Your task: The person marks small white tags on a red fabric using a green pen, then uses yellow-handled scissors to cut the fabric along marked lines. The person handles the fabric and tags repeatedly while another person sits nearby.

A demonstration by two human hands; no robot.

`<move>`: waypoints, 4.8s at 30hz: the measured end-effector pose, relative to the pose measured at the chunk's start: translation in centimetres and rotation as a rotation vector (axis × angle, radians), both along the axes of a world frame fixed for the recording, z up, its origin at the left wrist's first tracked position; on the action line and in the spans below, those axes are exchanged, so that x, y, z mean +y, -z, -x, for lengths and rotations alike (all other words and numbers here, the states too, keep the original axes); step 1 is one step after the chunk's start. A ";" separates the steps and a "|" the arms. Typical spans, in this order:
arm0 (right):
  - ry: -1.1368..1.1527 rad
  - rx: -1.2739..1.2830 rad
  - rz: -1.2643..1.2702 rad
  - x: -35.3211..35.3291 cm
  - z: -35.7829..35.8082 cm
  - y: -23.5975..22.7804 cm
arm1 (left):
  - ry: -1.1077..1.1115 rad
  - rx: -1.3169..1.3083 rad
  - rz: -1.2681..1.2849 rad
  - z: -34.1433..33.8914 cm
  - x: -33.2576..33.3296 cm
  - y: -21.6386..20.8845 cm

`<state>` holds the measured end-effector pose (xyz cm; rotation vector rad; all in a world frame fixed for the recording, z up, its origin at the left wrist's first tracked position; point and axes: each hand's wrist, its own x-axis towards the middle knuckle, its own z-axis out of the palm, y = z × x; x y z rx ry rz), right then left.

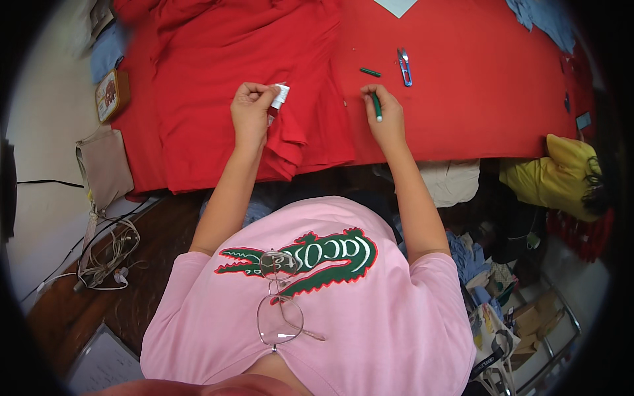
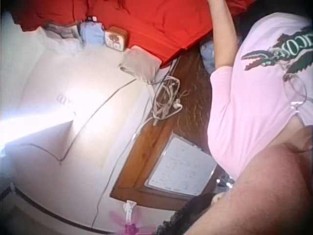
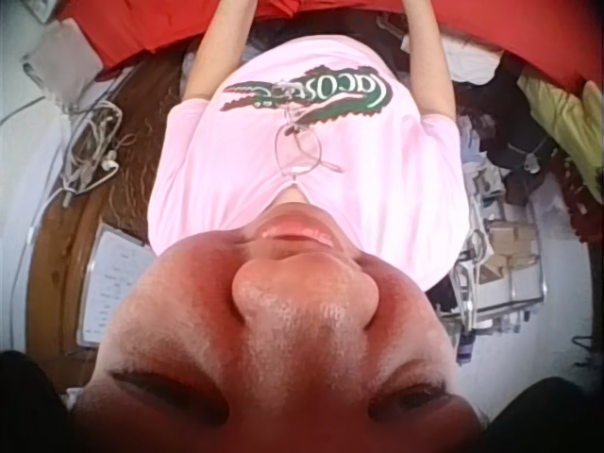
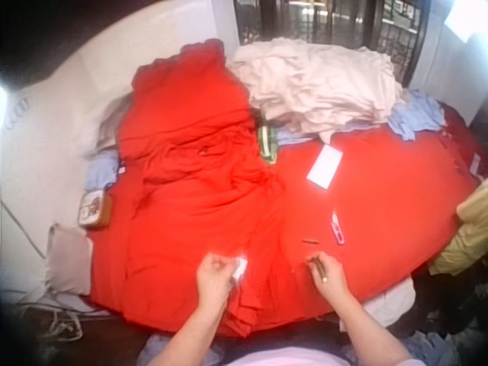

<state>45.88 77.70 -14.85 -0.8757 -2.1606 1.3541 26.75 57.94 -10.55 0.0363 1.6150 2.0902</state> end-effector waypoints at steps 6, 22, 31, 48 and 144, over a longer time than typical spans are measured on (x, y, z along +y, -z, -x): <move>-0.143 0.016 -0.413 -2.2 0.0 1.4 | 0.023 0.012 0.062 1.4 -0.7 0.3; 0.069 0.004 -0.115 -5.3 -1.2 -0.1 | -0.021 0.328 0.160 1.4 -2.2 0.3; -0.042 -0.190 -0.127 -6.1 -1.5 0.6 | 0.032 0.763 0.384 2.3 -1.9 -1.6; 0.072 0.592 0.925 -11.3 5.1 -2.7 | 0.339 0.208 0.296 -0.8 -2.3 2.0; -0.118 0.416 0.438 -10.5 4.8 -1.5 | 0.385 0.341 0.455 -3.1 -2.8 3.5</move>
